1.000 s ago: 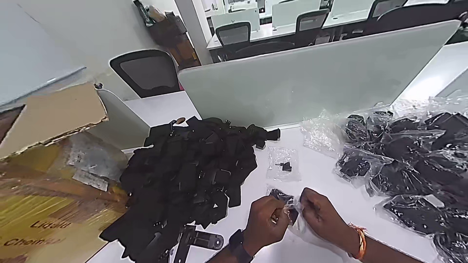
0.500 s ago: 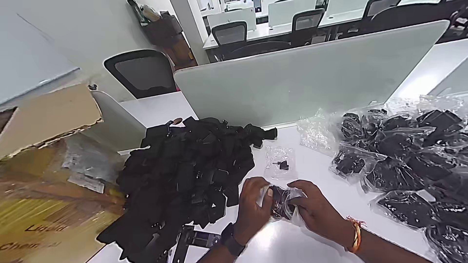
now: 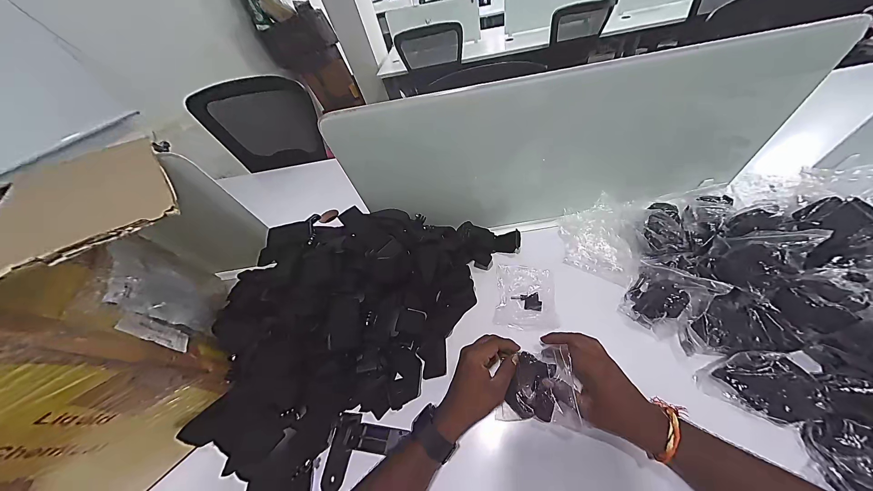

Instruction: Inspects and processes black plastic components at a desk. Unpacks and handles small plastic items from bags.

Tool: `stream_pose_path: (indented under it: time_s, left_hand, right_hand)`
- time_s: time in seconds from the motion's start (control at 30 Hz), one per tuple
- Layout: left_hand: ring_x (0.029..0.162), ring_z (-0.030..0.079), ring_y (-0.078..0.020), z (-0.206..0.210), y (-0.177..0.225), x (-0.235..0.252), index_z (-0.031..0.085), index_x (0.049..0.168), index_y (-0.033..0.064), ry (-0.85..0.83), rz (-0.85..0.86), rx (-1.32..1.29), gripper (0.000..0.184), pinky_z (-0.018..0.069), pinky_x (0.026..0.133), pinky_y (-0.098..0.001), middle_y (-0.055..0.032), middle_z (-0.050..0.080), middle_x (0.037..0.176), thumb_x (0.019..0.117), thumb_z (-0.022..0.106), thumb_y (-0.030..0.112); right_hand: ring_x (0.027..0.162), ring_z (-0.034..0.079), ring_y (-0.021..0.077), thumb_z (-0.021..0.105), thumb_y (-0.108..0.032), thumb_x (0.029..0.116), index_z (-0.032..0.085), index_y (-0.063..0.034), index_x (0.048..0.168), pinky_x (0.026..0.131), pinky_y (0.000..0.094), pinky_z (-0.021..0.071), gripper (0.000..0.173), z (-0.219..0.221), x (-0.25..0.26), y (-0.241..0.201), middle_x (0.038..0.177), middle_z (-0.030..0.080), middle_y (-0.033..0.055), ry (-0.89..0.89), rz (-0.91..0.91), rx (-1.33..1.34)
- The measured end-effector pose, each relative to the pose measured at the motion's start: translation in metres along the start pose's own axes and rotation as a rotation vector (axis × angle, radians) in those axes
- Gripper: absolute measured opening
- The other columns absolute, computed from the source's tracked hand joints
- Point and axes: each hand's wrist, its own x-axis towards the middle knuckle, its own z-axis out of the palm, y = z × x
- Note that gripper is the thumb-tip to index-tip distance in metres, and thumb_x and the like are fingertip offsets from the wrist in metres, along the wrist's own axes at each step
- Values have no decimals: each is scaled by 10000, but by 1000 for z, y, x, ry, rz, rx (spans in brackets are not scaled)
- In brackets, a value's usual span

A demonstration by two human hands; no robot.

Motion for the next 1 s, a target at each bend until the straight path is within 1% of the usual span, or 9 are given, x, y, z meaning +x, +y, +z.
stream_pose_path:
  time_s: [0.07, 0.17, 0.3, 0.4, 0.6, 0.7, 0.77, 0.83, 1.0]
  left_hand:
    - [868, 687, -81, 1, 1, -1, 745, 996, 14, 27, 63, 29, 120, 580, 812, -244, -61, 736, 949, 943, 672, 93]
    - [814, 689, -70, 2, 1, -2, 751, 955, 26, 86, 117, 54, 100, 582, 770, -230, -49, 738, 895, 926, 698, 105]
    - [798, 684, -70, -1, 0, -1, 739, 917, 20, 171, 164, 80, 74, 585, 763, -228, -52, 729, 870, 906, 696, 80]
    - [799, 667, -69, -4, -5, 1, 741, 920, 22, 208, 97, 135, 93, 562, 759, -220, -48, 719, 870, 893, 662, 64]
    - [819, 664, -83, -10, -6, 4, 749, 953, 45, 219, -130, 211, 133, 565, 776, -255, -36, 713, 912, 907, 624, 46]
    - [849, 666, -108, -12, -4, 4, 752, 921, 50, 197, -136, 264, 164, 560, 804, -285, -41, 708, 909, 894, 598, 3]
    - [885, 679, -140, -14, -5, 3, 759, 917, 65, 203, -98, 340, 181, 562, 839, -345, -41, 717, 912, 887, 594, -3]
    - [913, 684, -154, -16, -7, 3, 762, 918, 74, 218, -57, 395, 188, 566, 863, -360, -39, 719, 922, 889, 594, -7]
    - [977, 676, -219, -18, -10, 2, 777, 918, 124, 176, -14, 575, 253, 539, 878, -455, -38, 725, 982, 906, 561, -7]
  right_hand:
    - [1253, 583, 170, 696, -464, 924, 738, -171, 1136, 1093, 464, 435, 364, 0, 0, -1, 1318, 663, 10, 23, -23, 27]
    - [1223, 598, 157, 676, -453, 942, 754, -174, 1058, 1083, 445, 442, 312, 1, -1, -4, 1265, 688, 4, 73, -52, 38]
    - [1200, 612, 156, 658, -302, 922, 723, -138, 956, 1056, 412, 472, 179, 2, -1, -4, 1235, 690, 29, 140, -68, 48]
    - [1209, 589, 186, 630, -273, 930, 721, -113, 978, 1021, 405, 479, 190, 2, 0, -1, 1251, 655, 79, 161, -35, 99]
    - [1225, 577, 173, 577, -260, 956, 694, -114, 980, 1024, 395, 485, 190, 0, 1, 1, 1286, 642, 58, 204, -25, 137]
    - [1215, 577, 161, 537, -269, 1001, 667, -105, 1039, 1025, 360, 491, 213, -2, 0, -1, 1253, 637, 69, 333, -55, 145]
    - [1183, 584, 127, 495, -277, 1033, 627, -126, 1085, 1008, 310, 499, 208, -6, 2, -2, 1204, 631, 43, 438, -90, 147]
    - [1156, 586, 99, 450, -268, 1064, 588, -132, 1123, 985, 270, 502, 203, -10, 3, -1, 1168, 618, 22, 523, -134, 155]
    - [1117, 571, 37, 390, -245, 1097, 577, -110, 1166, 971, 225, 480, 241, -16, 7, -1, 1134, 601, -33, 643, -172, 241]
